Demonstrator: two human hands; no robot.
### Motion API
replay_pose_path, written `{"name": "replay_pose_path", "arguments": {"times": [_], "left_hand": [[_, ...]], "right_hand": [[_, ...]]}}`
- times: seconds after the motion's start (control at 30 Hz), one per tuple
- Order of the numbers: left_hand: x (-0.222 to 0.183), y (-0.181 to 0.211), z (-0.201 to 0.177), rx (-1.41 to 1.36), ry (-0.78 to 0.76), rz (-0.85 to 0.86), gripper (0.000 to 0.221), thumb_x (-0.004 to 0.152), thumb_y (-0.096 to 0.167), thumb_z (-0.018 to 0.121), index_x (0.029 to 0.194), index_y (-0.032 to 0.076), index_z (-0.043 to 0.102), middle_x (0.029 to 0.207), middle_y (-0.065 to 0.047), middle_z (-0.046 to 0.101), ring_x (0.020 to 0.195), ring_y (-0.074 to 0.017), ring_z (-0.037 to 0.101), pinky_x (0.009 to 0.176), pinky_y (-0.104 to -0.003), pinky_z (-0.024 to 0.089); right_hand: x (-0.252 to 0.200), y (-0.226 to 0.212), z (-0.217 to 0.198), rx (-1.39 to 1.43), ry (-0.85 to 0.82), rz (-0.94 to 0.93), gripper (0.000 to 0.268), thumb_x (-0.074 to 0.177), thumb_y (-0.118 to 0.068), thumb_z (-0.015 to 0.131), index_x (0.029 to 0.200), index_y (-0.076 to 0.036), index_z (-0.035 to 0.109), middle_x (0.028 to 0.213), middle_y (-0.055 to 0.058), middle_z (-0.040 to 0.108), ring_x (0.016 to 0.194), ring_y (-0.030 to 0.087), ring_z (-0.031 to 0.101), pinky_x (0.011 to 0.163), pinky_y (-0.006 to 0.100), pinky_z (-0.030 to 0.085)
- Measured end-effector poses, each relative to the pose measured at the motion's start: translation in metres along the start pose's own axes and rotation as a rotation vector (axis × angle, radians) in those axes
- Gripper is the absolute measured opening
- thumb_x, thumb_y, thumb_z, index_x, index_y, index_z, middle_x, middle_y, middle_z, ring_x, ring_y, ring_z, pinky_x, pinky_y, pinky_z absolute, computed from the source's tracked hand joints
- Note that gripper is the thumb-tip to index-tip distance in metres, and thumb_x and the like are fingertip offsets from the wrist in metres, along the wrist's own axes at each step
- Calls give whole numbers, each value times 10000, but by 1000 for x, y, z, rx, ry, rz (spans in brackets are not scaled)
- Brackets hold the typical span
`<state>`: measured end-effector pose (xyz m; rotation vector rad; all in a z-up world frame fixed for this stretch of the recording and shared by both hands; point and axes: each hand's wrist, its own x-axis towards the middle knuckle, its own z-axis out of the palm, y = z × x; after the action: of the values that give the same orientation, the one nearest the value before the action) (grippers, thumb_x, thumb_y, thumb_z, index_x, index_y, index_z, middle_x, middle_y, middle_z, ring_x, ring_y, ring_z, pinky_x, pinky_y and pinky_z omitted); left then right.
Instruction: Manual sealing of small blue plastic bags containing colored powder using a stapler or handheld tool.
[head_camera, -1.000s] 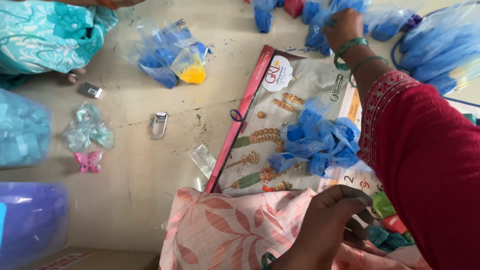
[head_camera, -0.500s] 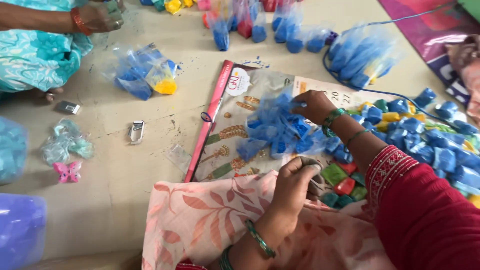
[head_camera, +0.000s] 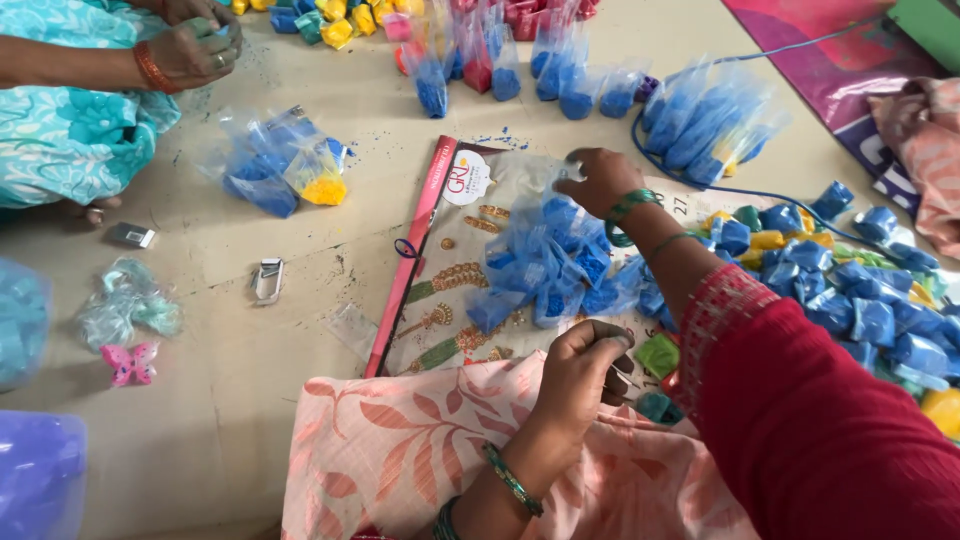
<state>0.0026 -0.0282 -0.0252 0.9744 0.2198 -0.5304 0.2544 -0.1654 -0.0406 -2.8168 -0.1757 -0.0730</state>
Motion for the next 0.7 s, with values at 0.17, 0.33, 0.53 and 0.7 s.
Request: {"name": "replay_pose_path", "arguments": {"times": [0.17,0.33,0.53,0.7], "left_hand": [[23,-6,-22,-20,71,60,115,936,195,648,912,99,707,743,-2,652,586,-91,584,523,-250,484],[51,-13,-41,-80,123,170,153,912,150,646,1013,47,699,767,-33,671,554,-142,606,492,-284,494],[9,39,-10,-280,50,220,565,897,205,656,1401,217,402,1046,-12,675,882,-168,676,760,-398,584],[12,24,-12,-559,-488,26,442,1022,326,580,1329,10,550,1204,-175,698,1129,-359,681,1010,-504,542]], "right_hand": [[40,18,20,-155,-9,-59,163,881,-255,700,963,-186,822,982,162,751,883,384,709,804,484,575],[-29,-13,-90,-43,165,-222,142,900,-207,727,964,-112,811,901,153,755,762,348,718,748,452,584],[-138,-37,-171,472,74,-49,165,967,-148,719,1016,3,762,799,104,746,695,150,708,652,317,587],[-200,-15,-174,983,-57,174,194,979,-97,665,1101,17,762,879,53,743,699,137,693,629,285,601]]}}
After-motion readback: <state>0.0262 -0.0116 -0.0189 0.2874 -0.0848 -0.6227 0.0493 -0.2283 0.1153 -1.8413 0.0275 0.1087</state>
